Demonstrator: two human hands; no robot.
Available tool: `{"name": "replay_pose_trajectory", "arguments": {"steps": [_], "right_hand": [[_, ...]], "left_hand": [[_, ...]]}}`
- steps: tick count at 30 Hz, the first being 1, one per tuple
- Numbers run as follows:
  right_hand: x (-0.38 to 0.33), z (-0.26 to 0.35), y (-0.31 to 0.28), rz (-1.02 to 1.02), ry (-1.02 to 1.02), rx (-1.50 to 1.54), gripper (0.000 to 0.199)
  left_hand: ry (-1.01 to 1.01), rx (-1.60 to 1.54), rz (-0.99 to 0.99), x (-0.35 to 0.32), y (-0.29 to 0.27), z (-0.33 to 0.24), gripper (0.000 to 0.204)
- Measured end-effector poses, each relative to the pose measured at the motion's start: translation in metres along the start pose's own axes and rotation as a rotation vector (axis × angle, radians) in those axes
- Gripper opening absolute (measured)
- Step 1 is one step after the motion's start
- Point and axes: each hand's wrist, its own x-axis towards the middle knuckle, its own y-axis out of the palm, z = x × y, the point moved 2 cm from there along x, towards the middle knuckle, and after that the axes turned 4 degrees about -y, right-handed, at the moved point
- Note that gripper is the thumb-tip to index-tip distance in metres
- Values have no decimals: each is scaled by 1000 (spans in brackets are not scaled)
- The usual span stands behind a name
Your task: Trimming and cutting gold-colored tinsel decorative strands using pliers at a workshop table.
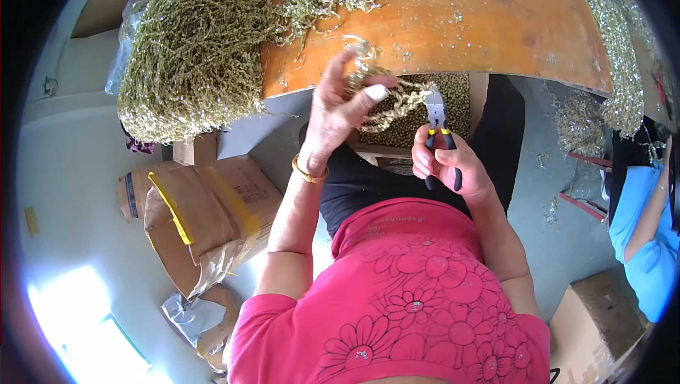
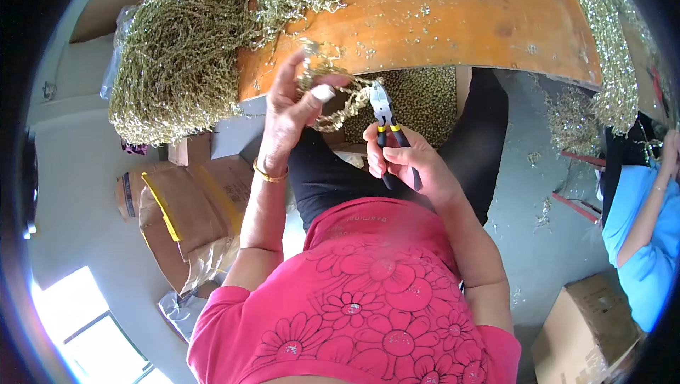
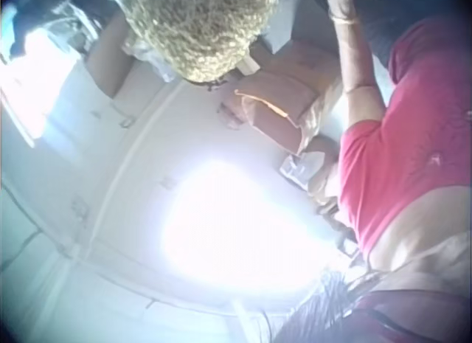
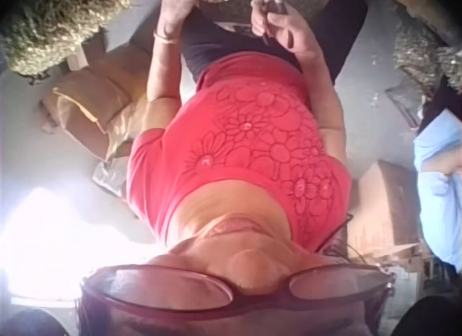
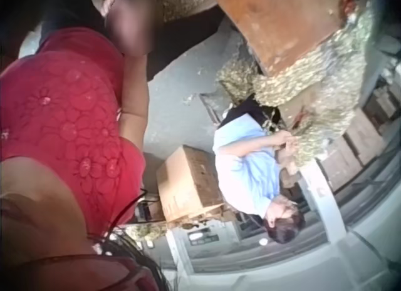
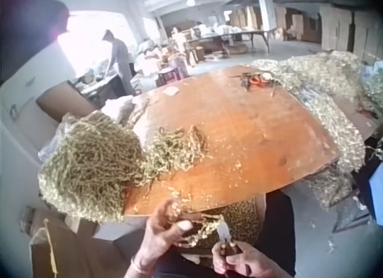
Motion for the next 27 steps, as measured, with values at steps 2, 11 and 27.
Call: {"name": "replay_pose_trajectory", "arguments": {"steps": [2, 11, 27], "right_hand": [[2, 1, 4, -53, 37, -99, 31], [2, 4, 3, -109, 39, -193, 31], [-23, 40, -25, -472, 131, -1520, 33]], "left_hand": [[-32, -45, 131, -3, 8, 4, 49], [-169, -293, 259, -2, 21, 26, 30], [-213, -203, 93, 2, -1, 22, 34]]}}
